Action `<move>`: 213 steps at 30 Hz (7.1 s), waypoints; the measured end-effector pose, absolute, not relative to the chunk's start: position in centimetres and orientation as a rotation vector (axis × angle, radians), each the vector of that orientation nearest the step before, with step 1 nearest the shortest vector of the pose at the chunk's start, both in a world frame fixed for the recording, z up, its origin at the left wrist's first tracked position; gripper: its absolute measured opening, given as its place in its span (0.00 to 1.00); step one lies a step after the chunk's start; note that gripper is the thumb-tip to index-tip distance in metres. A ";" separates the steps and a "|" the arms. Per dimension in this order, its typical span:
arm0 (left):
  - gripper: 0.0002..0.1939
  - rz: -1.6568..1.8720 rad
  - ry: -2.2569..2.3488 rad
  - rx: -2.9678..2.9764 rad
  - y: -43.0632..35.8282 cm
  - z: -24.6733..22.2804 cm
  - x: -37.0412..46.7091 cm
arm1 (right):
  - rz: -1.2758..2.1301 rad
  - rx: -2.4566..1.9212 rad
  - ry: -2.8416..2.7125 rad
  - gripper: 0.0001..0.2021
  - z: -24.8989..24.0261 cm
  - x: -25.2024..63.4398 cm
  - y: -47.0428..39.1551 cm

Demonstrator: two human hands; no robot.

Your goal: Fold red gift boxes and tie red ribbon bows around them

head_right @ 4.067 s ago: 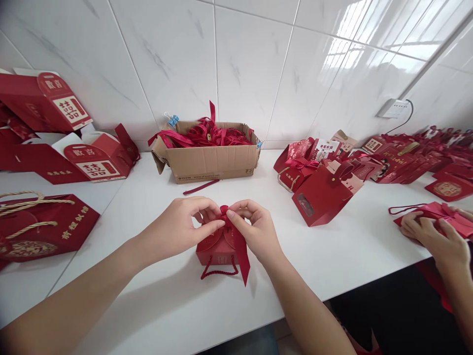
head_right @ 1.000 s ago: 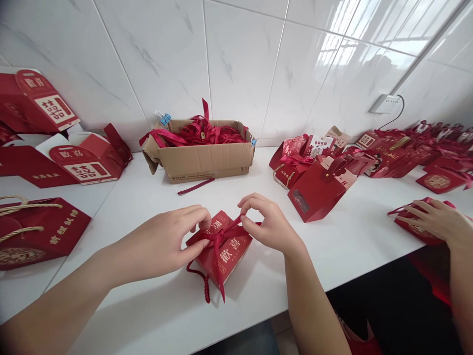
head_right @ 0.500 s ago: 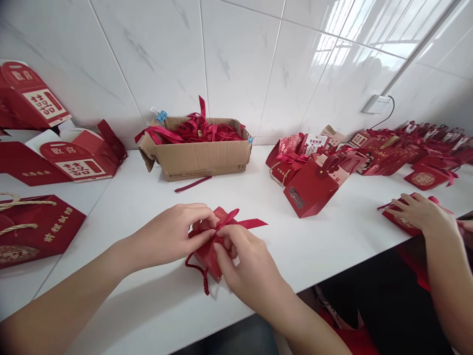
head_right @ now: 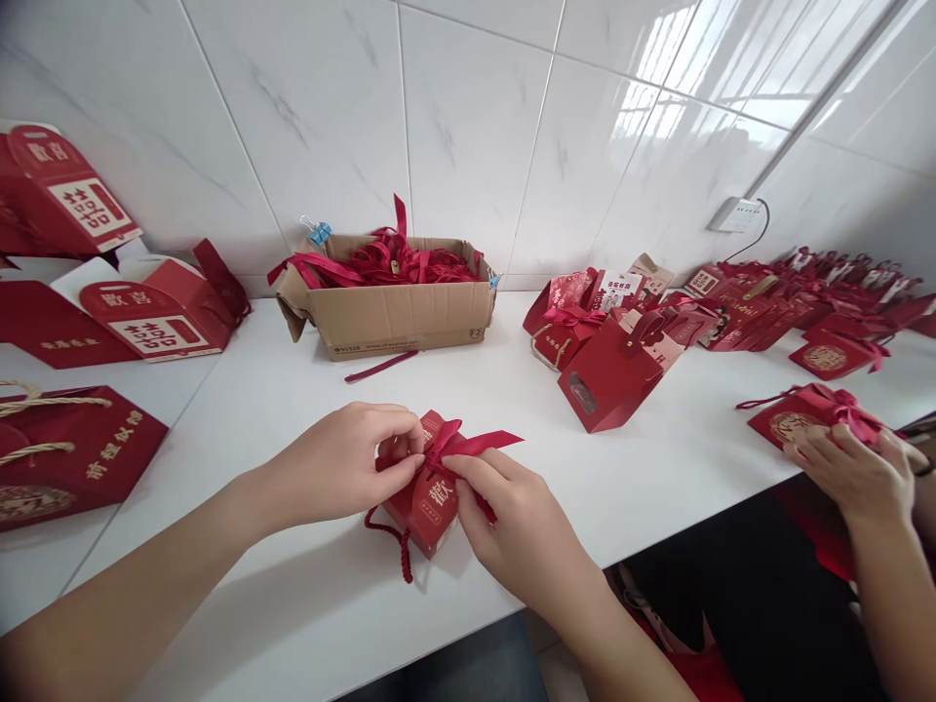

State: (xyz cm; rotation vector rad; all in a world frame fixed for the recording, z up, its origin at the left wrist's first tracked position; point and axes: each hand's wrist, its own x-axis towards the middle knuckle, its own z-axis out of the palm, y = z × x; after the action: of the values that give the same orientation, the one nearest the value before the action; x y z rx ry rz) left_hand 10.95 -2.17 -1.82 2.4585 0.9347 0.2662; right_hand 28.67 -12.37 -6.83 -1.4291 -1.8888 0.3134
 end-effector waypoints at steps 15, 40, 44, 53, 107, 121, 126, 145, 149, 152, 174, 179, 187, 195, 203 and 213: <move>0.12 0.563 0.538 3.016 -2.0 -3.6 10.9 | 0.148 -1.389 -1.905 0.14 -7.0 27.8 -12.3; 0.11 0.648 0.512 3.102 -1.4 -4.1 11.0 | 0.126 -1.541 -1.796 0.04 -6.2 27.1 -11.4; 0.10 0.532 0.556 3.001 -1.4 -3.7 10.8 | 0.160 -1.590 -1.815 0.04 -6.1 26.9 -10.7; 0.06 0.418 0.623 2.743 -1.7 -2.8 10.7 | 0.177 -1.545 -1.798 0.07 -6.1 27.0 -10.6; 0.06 0.252 0.689 2.595 -1.7 -1.3 9.9 | 0.044 -1.281 -1.993 0.16 -7.7 28.7 -10.8; 0.09 0.134 0.722 2.554 -0.8 -0.8 8.6 | 0.008 -1.333 -2.037 0.13 -7.6 28.2 -10.9; 0.08 0.056 0.719 2.485 -0.7 -0.6 8.4 | 0.015 -1.304 -2.006 0.14 -7.9 28.2 -10.8; 0.11 0.574 0.844 2.251 0.3 -3.9 12.3 | 0.132 -1.341 -2.030 0.16 -7.3 28.1 -10.3; 0.11 0.598 0.832 2.231 0.3 -4.2 12.4 | 0.150 -1.327 -2.047 0.16 -7.4 28.2 -10.2; 0.12 0.612 0.847 2.229 0.4 -4.4 12.5 | 0.170 -1.323 -2.048 0.16 -7.4 28.3 -10.3; 0.12 0.511 0.878 2.159 0.2 -3.1 11.6 | 0.319 -1.356 -1.788 0.12 -6.5 29.1 -10.1; 0.21 0.382 0.996 2.128 0.0 -2.1 10.3 | 0.362 -1.451 -1.805 0.10 -5.9 30.5 -8.4; 0.11 0.128 0.875 2.341 -1.2 -1.0 9.4 | 0.675 -1.529 -1.764 0.09 -6.1 32.1 -8.0; 0.07 0.217 0.911 2.379 -1.6 -1.5 10.1 | 0.920 -1.490 -1.701 0.12 -6.4 31.3 -9.7; 0.06 0.216 0.858 2.320 -1.2 -0.8 8.8 | 1.001 -1.408 -1.809 0.15 -4.6 32.2 -5.4; 0.08 0.156 0.925 2.244 -1.2 -0.8 8.8 | 1.545 -1.113 -1.478 0.15 -6.6 31.5 -4.5</move>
State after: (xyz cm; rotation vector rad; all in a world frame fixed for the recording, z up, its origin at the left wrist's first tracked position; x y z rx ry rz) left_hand 8.84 -1.22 -0.77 2.2441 0.9249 0.1556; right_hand 31.55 -4.48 -6.59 -1.1135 -1.4782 1.5446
